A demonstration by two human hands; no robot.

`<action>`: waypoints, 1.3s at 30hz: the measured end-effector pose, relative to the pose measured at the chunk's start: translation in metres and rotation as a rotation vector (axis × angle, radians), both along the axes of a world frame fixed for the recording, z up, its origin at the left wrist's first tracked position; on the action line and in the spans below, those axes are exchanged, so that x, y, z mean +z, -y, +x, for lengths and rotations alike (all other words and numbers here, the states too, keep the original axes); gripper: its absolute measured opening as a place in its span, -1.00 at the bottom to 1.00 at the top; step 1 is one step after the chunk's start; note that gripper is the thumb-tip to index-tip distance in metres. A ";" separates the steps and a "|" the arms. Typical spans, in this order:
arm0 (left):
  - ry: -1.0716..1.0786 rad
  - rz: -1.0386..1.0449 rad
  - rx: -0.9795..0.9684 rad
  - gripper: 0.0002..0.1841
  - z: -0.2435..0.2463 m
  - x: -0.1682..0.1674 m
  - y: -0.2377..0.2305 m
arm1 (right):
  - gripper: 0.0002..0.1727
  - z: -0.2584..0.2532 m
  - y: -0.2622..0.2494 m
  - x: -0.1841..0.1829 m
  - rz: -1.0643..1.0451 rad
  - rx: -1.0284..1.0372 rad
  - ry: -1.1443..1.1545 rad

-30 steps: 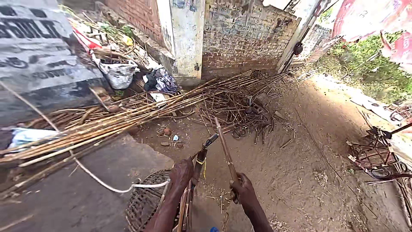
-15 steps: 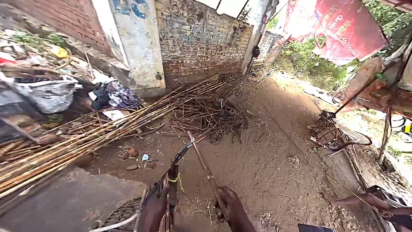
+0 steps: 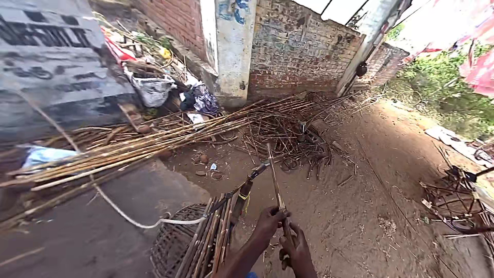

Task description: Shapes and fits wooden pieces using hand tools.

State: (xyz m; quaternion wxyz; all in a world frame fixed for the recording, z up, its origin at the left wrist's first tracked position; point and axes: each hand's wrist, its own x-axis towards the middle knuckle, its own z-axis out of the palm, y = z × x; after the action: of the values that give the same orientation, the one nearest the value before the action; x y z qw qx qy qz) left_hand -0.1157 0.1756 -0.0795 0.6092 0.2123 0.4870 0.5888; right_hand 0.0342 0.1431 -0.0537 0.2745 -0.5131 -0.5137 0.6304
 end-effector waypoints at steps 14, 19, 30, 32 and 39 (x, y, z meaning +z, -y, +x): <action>-0.114 -0.242 0.030 -0.73 -0.064 -0.020 0.064 | -0.49 -0.011 -0.022 -0.012 0.229 -0.004 0.253; -0.116 -0.287 0.022 -0.75 -0.066 -0.039 0.093 | -0.46 -0.014 -0.023 -0.008 0.371 -0.021 0.487; -0.148 -0.266 -0.135 -0.79 -0.047 -0.020 0.094 | -0.65 -0.015 -0.014 0.023 -0.137 -0.144 -0.153; -0.147 -0.210 -0.175 -0.74 -0.042 -0.012 0.086 | -0.66 -0.018 -0.015 0.027 -0.154 -0.143 -0.188; 0.134 0.131 -0.140 -0.65 0.004 0.044 0.048 | -0.39 -0.002 0.043 0.045 0.170 -0.121 0.028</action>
State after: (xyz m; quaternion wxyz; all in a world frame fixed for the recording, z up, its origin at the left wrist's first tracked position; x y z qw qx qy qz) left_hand -0.1121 0.1279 -0.0355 0.6648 0.2456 0.3895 0.5882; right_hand 0.0320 0.1004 -0.0090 0.3476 -0.5267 -0.5371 0.5596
